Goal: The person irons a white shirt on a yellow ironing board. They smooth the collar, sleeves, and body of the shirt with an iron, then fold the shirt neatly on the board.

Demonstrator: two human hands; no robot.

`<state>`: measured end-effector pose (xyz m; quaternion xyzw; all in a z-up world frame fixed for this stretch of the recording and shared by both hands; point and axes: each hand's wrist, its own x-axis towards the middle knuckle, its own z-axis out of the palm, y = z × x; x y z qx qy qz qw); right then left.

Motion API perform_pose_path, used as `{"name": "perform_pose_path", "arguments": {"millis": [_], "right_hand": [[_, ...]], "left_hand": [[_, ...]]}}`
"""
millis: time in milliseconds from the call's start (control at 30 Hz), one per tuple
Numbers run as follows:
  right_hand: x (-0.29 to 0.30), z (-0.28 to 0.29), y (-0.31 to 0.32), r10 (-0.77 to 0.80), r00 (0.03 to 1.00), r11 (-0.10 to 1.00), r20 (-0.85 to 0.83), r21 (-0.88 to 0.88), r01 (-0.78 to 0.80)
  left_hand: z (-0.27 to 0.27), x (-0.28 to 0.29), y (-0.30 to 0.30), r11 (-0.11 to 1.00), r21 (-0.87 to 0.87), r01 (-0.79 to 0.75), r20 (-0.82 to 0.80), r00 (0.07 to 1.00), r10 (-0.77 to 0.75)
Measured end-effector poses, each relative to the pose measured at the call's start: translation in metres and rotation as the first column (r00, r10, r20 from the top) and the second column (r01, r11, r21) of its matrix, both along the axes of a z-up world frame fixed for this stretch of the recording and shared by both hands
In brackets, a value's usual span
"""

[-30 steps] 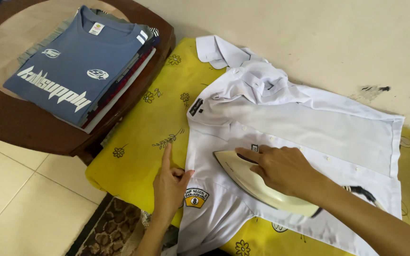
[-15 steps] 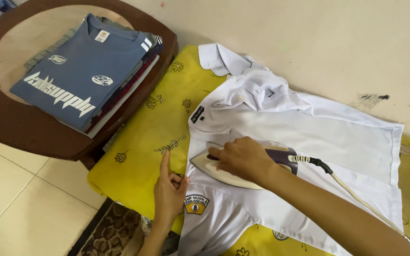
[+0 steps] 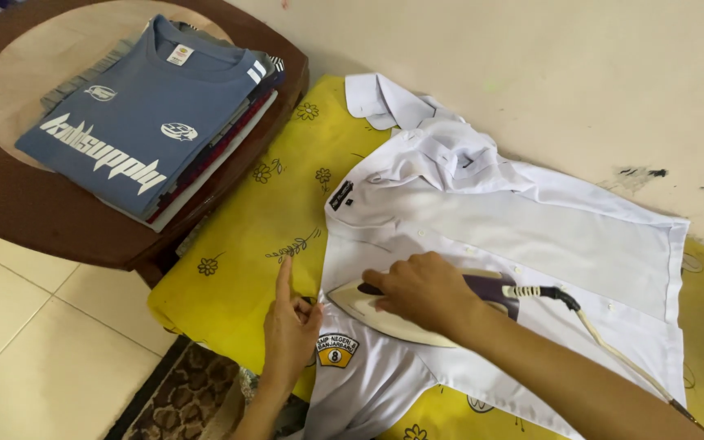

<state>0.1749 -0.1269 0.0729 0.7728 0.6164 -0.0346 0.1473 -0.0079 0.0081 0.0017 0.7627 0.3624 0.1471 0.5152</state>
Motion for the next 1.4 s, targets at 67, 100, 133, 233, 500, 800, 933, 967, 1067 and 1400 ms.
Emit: {"name": "perform_pose_path", "arguments": {"millis": [67,100,133,233,500,800,933,967,1067,1400], "right_hand": [[-0.010,-0.004,0.005,0.034,0.998,0.999,0.046,0.021,-0.035],[-0.014,-0.005,0.015,0.023,0.997,0.998,0.067,0.064,-0.027],[-0.018,-0.006,0.025,0.010,0.996,0.994,0.088,0.108,-0.019],[-0.013,-0.026,0.069,-0.035,0.985,0.968,0.171,0.251,-0.009],[-0.003,0.001,0.004,0.112,0.994,0.992,0.011,-0.053,-0.111],[-0.034,-0.011,0.036,0.182,0.980,0.968,0.086,0.158,-0.194],[-0.034,-0.001,0.028,0.157,0.986,0.981,0.054,0.109,-0.162],[-0.033,-0.002,0.017,0.155,0.986,0.981,0.055,0.110,-0.161],[-0.029,-0.004,-0.004,0.124,0.989,0.992,0.080,-0.044,-0.121],[0.015,-0.036,0.054,-0.252,0.965,0.960,0.065,0.145,0.241]], "left_hand": [[0.001,-0.001,-0.001,1.000,0.001,0.003,-0.005,1.000,-0.003],[0.003,-0.002,-0.001,1.000,0.012,0.014,0.017,1.000,-0.014],[0.005,-0.002,-0.002,0.999,0.024,0.025,0.039,0.999,-0.026],[0.029,-0.007,-0.005,0.987,-0.151,0.050,-0.155,0.985,-0.074],[0.029,-0.015,-0.009,0.945,-0.308,-0.112,-0.146,0.987,0.069],[0.004,-0.022,-0.018,0.948,-0.253,-0.194,-0.017,0.980,0.197],[0.000,-0.025,-0.020,0.966,-0.169,-0.197,0.009,0.979,0.202],[-0.003,-0.026,-0.020,0.966,-0.169,-0.196,0.010,0.980,0.200],[-0.009,-0.025,-0.019,0.963,-0.185,-0.197,0.053,0.976,0.210],[-0.017,-0.027,-0.020,0.988,-0.042,-0.151,0.058,0.986,0.153]]}}
